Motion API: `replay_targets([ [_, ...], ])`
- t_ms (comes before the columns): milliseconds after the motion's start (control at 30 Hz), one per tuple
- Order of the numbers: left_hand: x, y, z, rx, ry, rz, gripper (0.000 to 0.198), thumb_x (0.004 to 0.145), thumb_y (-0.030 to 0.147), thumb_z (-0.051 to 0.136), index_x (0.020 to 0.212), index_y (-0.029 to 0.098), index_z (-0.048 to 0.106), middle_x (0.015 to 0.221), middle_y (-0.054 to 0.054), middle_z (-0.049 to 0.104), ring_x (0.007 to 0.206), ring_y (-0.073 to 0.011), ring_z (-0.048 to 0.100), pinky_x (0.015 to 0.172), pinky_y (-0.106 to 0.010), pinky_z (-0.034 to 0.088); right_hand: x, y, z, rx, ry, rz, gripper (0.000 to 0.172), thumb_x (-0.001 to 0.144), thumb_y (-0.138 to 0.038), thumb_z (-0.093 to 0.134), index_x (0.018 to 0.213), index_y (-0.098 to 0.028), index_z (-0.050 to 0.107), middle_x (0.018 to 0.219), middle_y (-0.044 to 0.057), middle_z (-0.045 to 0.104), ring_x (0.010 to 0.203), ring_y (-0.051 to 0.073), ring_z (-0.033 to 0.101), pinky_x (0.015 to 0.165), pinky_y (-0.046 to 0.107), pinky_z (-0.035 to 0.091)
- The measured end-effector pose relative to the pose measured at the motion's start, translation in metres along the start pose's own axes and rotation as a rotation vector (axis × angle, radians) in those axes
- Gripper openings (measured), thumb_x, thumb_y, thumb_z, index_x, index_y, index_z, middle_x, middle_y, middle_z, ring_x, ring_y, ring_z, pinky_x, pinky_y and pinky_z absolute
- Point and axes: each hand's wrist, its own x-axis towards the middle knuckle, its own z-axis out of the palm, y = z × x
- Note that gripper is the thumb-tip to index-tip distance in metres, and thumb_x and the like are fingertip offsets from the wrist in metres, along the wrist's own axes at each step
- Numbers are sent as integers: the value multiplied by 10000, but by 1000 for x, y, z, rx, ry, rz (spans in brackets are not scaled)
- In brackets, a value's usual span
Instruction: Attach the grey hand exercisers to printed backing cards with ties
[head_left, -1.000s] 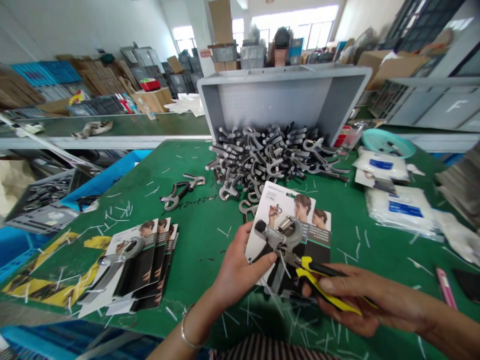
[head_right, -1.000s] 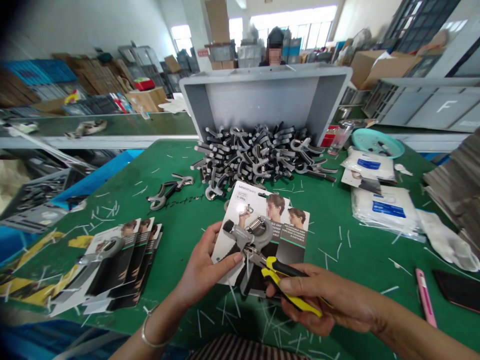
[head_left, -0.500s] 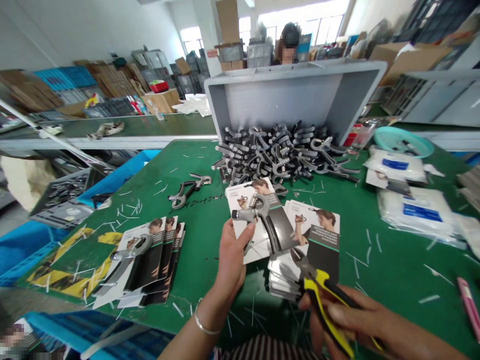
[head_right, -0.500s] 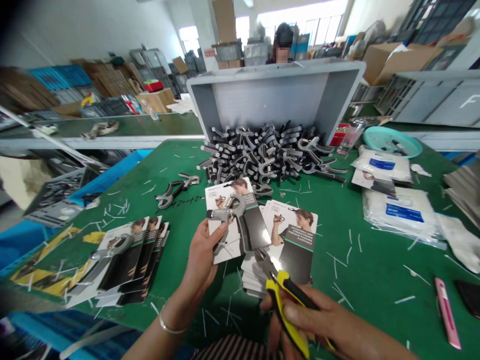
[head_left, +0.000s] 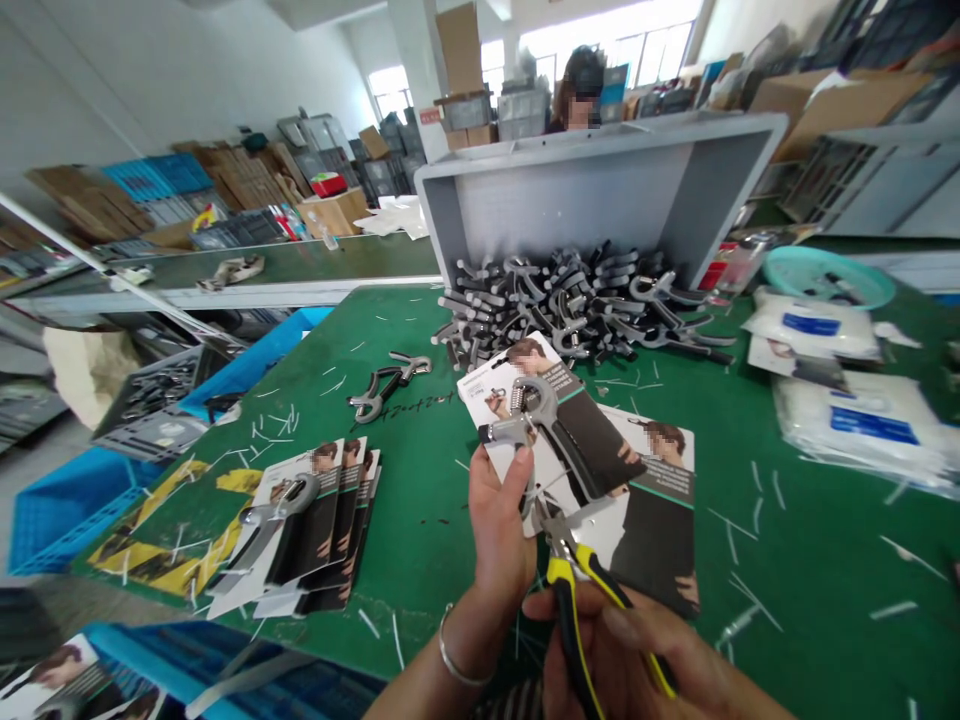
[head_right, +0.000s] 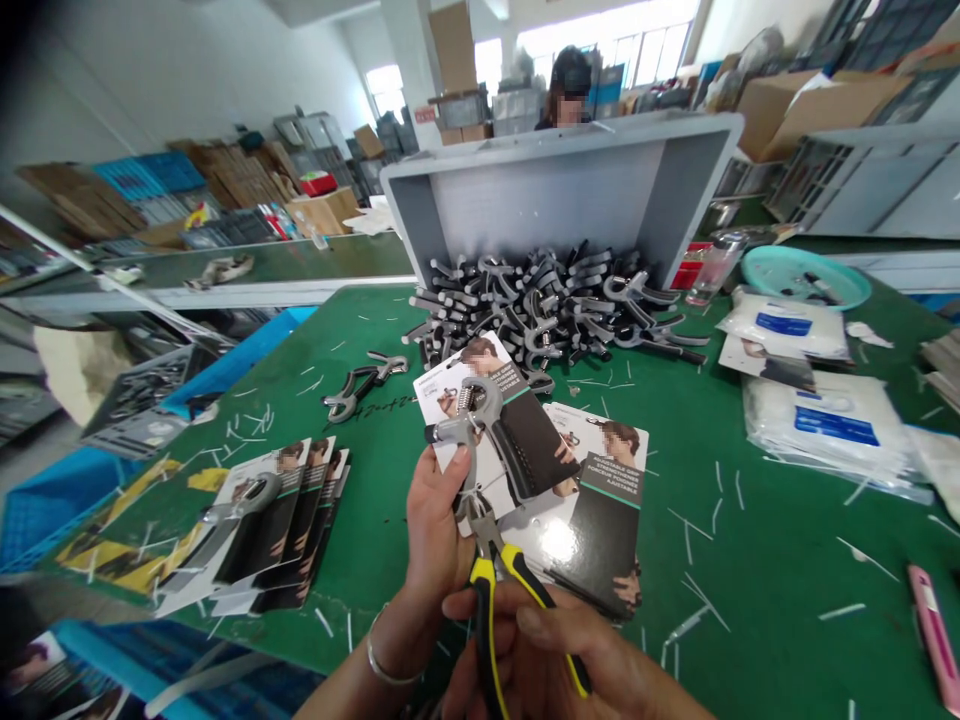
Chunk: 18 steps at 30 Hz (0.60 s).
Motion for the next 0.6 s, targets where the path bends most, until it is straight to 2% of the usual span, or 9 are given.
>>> replay_targets([
  [100, 0, 0, 2, 12, -5, -13, 405, 910, 348, 614, 1278, 245, 482, 1339, -65, 619, 1257, -242, 580, 1023, -385, 491, 2, 4, -6, 60, 1, -66, 459, 887, -462, 602, 1198, -126, 632, 809, 111, 707, 637, 167, 681, 594, 246, 507],
  [167, 0, -1, 3, -10, -13, -18, 402, 905, 341, 622, 1270, 248, 483, 1330, -63, 623, 1250, -242, 586, 1025, -386, 490, 4, 7, -8, 105, -20, -95, 382, 900, -441, 590, 1139, -149, 647, 700, 34, 621, 489, 109, 570, 466, 200, 453],
  [267, -1, -2, 3, 7, -22, -16, 385, 903, 360, 620, 1253, 254, 501, 1334, -57, 623, 1231, -238, 600, 1010, -378, 499, 8, 12, -11, 111, -27, -92, 327, 903, -443, 587, 1103, -187, 629, 655, -27, 521, 379, 57, 398, 346, 162, 333],
  [333, 0, -2, 1, 62, -24, -9, 386, 906, 387, 610, 1257, 262, 507, 1329, -53, 627, 1217, -234, 608, 994, -375, 510, 11, 15, -11, 31, 59, -112, 311, 905, -453, 589, 1068, -190, 614, 653, -33, 518, 357, 44, 354, 328, 156, 290],
  [433, 5, -5, -3, 203, 22, 54, 427, 886, 397, 640, 1264, 262, 496, 1309, -58, 630, 1205, -232, 609, 996, -372, 499, 11, 17, -7, -239, 312, -139, 359, 906, -514, 585, 1030, -178, 606, 649, -23, 527, 383, 43, 355, 339, 152, 253],
  [500, 11, -9, -7, 318, 68, 122, 484, 844, 372, 700, 1257, 243, 485, 1282, -71, 633, 1186, -236, 610, 1012, -376, 476, 3, 13, -3, -543, 457, -167, 368, 876, -526, 633, 1006, -181, 646, 676, 4, 563, 461, 74, 437, 401, 176, 347],
  [567, 17, -12, -12, 407, 88, 174, 536, 809, 338, 741, 1260, 224, 473, 1257, -85, 636, 1164, -242, 612, 1023, -387, 457, -14, 3, 1, -846, 546, -224, 337, 831, -493, 704, 1022, -215, 698, 810, 67, 654, 648, 166, 581, 583, 271, 507],
  [600, 19, -11, -15, 436, 82, 189, 550, 804, 327, 747, 1266, 218, 468, 1251, -90, 636, 1152, -244, 614, 1022, -391, 455, -26, -4, 2, -939, 566, -244, 329, 827, -478, 711, 1054, -240, 713, 918, 97, 686, 785, 229, 624, 699, 332, 541],
])
